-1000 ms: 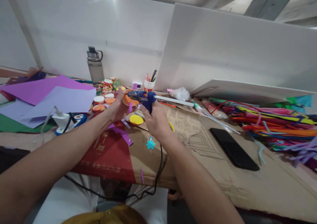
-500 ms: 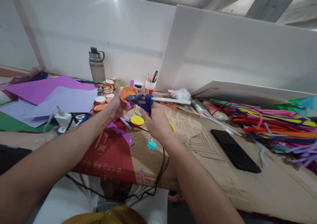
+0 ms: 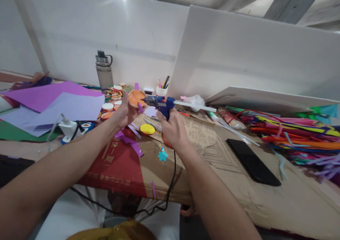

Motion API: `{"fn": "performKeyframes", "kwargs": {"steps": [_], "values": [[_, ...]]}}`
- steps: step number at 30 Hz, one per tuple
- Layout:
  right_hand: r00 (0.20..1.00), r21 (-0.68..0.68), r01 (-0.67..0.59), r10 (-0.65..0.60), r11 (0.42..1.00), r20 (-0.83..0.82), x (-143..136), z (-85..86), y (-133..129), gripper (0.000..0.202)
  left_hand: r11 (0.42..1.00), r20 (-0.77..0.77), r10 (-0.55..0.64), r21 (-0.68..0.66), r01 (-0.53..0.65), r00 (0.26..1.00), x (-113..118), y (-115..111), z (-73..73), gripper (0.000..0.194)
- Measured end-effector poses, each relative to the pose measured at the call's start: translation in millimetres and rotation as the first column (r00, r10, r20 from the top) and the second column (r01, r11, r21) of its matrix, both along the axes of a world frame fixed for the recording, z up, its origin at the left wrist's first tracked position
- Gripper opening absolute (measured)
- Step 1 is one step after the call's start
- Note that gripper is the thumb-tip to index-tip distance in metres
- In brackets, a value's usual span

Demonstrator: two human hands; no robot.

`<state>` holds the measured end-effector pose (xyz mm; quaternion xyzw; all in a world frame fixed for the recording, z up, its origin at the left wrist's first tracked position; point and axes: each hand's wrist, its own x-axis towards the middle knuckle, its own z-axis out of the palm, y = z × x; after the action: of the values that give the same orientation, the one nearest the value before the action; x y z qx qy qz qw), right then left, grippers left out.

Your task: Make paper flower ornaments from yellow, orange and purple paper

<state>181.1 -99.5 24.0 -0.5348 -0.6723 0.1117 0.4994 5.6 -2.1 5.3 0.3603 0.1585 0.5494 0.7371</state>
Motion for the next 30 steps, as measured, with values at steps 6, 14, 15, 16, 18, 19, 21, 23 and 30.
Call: {"fn": "performKeyframes", "kwargs": {"steps": [6, 14, 15, 16, 18, 19, 21, 23, 30], "values": [[0.997, 0.031, 0.065, -0.066, 0.997, 0.050, 1.5, -2.4, 2.5, 0.033, 0.996, 0.050, 0.053, 0.073, -0.057, 0.997, 0.2, 4.4, -1.5, 0.055], [0.984, 0.003, 0.152, -0.152, 0.988, 0.091, 1.1, -1.2, 4.3, 0.037, 0.991, 0.074, 0.072, 0.104, -0.080, 0.995, 1.4, -0.6, -1.3, 0.046], [0.984, 0.002, 0.157, -0.157, 0.988, 0.090, 1.2, -0.8, 4.1, 0.037, 0.992, 0.071, 0.071, 0.100, -0.078, 0.995, 1.7, -1.9, -1.1, 0.046], [0.983, 0.001, 0.160, -0.159, 0.987, 0.090, 1.4, -0.5, 4.0, 0.037, 0.992, 0.063, 0.070, 0.098, -0.076, 0.996, 2.0, -3.1, -0.9, 0.044], [0.984, 0.006, 0.159, -0.159, 0.987, 0.084, 1.9, -0.2, 3.9, 0.037, 0.992, 0.039, 0.072, 0.103, -0.075, 0.997, 2.5, -4.9, -0.8, 0.042], [0.985, 0.010, 0.156, -0.156, 0.988, 0.079, 2.2, -0.1, 3.9, 0.037, 0.991, 0.024, 0.072, 0.111, -0.074, 0.997, 2.7, -5.5, -1.0, 0.040], [0.985, 0.016, 0.152, -0.153, 0.988, 0.075, 2.5, 0.1, 3.7, 0.038, 0.990, -0.002, 0.063, 0.131, -0.062, 0.998, 2.9, -5.7, -1.7, 0.039], [0.984, 0.018, 0.159, -0.160, 0.987, 0.075, 2.7, 0.3, 3.5, 0.039, 0.988, -0.016, 0.043, 0.152, -0.040, 0.999, 3.1, -5.3, -2.7, 0.041], [0.984, 0.036, 0.160, -0.162, 0.986, 0.074, 3.1, 1.6, 2.6, 0.036, 0.988, -0.031, -0.006, 0.156, 0.010, 0.999, 3.7, -6.3, -1.3, 0.048]]}}
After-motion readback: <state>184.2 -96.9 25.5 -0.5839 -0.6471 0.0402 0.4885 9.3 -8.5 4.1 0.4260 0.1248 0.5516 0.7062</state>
